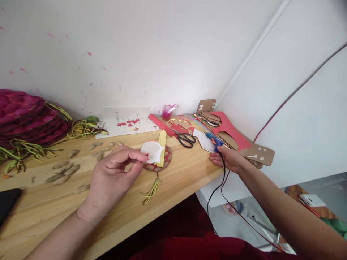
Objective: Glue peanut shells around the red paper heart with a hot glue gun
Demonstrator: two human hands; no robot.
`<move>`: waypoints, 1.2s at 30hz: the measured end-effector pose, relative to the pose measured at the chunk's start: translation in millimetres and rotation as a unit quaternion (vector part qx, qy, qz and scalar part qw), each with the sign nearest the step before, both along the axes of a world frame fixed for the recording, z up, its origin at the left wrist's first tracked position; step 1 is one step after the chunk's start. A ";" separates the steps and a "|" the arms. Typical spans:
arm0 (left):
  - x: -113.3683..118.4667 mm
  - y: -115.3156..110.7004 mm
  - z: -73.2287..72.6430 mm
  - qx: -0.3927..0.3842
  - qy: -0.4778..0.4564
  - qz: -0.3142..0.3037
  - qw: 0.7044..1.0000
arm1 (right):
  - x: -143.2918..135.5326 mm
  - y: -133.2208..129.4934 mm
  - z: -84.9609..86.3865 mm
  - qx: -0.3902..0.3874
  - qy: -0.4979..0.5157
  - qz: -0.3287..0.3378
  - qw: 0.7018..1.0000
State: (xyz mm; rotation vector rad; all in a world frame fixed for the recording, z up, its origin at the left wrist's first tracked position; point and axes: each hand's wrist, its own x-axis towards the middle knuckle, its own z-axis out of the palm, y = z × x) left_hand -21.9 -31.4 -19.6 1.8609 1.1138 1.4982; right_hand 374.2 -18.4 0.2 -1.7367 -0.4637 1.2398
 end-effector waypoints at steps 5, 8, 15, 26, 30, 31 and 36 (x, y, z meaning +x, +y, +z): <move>-0.4 -0.5 1.3 -0.004 -0.010 0.000 1.000 | 9.7 -2.4 -5.7 -0.009 -0.007 0.032 0.999; 0.0 -1.4 2.8 -0.022 -0.008 0.002 1.000 | 19.5 -4.5 -6.9 -0.009 0.009 0.060 0.998; -0.7 -2.2 0.9 -0.027 -0.011 -0.005 1.000 | 36.7 -11.9 -1.5 -0.016 0.024 0.114 0.993; 2.4 -1.6 3.9 -0.029 -0.041 -0.018 0.999 | 28.5 -21.5 5.0 -0.069 -0.086 0.146 0.983; 6.5 -1.8 9.6 -0.057 -0.093 -0.042 0.993 | 32.3 -17.9 5.1 -0.091 -0.215 0.151 0.961; 7.2 -1.6 11.2 -0.069 -0.111 -0.047 0.990 | 33.2 -15.9 5.9 -0.101 -0.288 0.166 0.938; 8.0 0.0 16.2 -0.128 -0.174 -0.073 0.974 | 1.9 -9.0 22.5 -0.058 -0.673 0.232 0.700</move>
